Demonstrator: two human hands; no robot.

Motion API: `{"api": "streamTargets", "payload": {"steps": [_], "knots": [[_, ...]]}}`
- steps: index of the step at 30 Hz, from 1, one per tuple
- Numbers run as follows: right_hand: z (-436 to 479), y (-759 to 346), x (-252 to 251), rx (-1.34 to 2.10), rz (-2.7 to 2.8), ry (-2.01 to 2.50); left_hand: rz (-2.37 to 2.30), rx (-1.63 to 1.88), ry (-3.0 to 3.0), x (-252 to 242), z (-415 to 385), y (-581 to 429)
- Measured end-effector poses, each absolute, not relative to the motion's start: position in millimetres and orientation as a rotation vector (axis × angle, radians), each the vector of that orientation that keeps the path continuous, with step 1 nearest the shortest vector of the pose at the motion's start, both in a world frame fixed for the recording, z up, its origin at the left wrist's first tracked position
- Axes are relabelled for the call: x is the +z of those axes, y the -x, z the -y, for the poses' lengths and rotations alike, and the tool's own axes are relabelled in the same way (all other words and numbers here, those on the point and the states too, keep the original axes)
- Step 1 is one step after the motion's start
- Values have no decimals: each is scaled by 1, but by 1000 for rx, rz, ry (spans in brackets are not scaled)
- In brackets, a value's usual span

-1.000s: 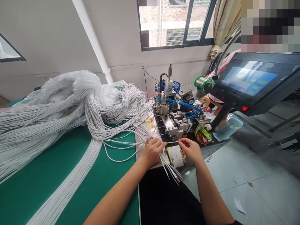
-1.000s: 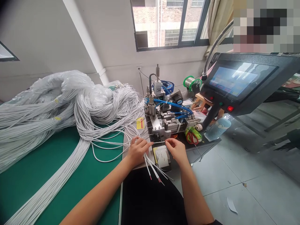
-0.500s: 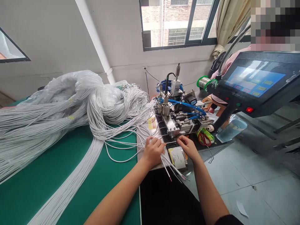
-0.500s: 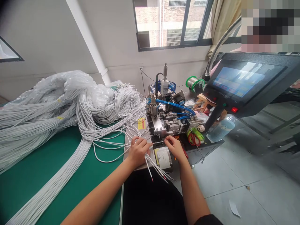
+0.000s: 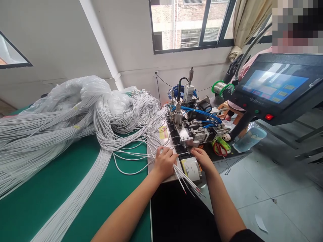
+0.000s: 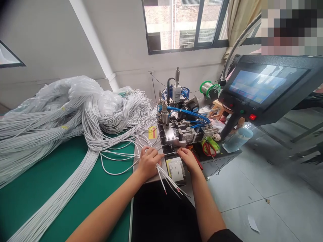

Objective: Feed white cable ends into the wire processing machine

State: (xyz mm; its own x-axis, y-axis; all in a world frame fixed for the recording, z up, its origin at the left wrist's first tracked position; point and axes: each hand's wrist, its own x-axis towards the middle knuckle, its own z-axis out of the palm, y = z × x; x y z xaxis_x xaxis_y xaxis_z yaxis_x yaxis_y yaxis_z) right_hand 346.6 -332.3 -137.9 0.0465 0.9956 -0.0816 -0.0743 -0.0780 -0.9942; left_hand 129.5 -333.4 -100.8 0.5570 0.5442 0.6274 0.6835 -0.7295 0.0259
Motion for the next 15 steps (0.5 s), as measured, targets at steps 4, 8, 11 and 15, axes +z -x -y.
{"api": "streamTargets", "payload": {"steps": [4,8,11,15], "knots": [[341,-348,-139,1176,1098,1279,1070,-930,2573,-101,333,-130],[352,-353,-130,981,1136,1350,1080,-952,2573,-101,333,-131],[363,-355,-117,875,1207,1354,1136,-974,2525,-102,332,-132],[381,-354,-92,923,1399,1332,1099,-1004,2523,-101,332,-132]]}}
